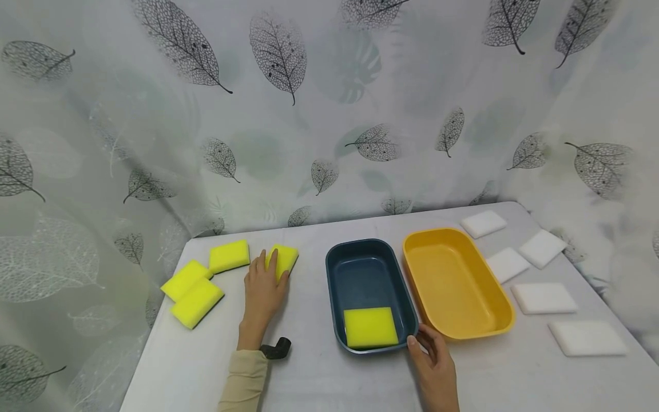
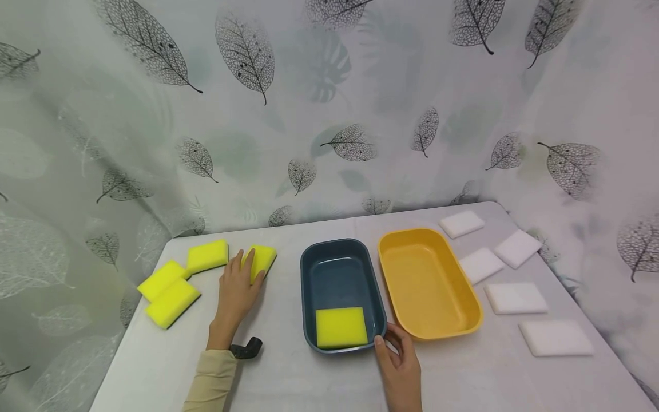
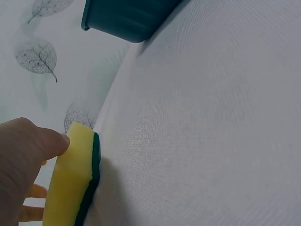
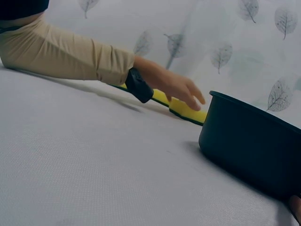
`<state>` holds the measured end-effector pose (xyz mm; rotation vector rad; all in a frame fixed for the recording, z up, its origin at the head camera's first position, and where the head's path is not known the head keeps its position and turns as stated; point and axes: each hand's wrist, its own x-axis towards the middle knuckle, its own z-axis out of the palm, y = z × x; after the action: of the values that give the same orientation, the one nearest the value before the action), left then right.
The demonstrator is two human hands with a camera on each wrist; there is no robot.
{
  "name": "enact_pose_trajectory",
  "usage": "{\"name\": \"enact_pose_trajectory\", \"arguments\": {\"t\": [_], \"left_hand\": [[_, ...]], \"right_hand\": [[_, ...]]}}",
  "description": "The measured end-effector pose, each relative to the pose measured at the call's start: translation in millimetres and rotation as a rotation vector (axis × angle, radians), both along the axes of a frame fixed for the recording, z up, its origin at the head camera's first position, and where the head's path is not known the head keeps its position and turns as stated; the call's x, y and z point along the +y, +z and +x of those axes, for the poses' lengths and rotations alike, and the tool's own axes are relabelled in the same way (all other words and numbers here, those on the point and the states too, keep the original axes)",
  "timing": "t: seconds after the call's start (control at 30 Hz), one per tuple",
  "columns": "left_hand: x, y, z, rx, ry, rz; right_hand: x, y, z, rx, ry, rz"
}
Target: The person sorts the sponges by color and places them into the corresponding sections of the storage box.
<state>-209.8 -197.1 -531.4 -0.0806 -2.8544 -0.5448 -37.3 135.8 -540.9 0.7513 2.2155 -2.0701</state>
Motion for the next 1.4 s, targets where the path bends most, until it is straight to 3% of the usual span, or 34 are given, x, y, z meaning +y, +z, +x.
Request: {"name": "enact_pose_trajectory", "arguments": {"t": [0.4,0.57,1.03,1.4], "left_hand": [[-1.4,-5.2,-1.3,-0.125,0.126,0.171],[-0.6,-4.4,-0.2,-0.137,0.173,0.213],[3.6,0.4,1.2,-0.090,0.179,0.279],[0.7,-1.7,0.7,-0.089,0.135,0.406]], "right_hand": [[-0.6,1.7,1.2,0.005,-0.003,-0.005],[-1.1,4.0,1.6,0.015,-0.004,0.002],[0.6,1.4,1.1,0.013,-0.005,-0.001],[-0.2,0.6,0.7,0.010,0.000,0.010]]}}
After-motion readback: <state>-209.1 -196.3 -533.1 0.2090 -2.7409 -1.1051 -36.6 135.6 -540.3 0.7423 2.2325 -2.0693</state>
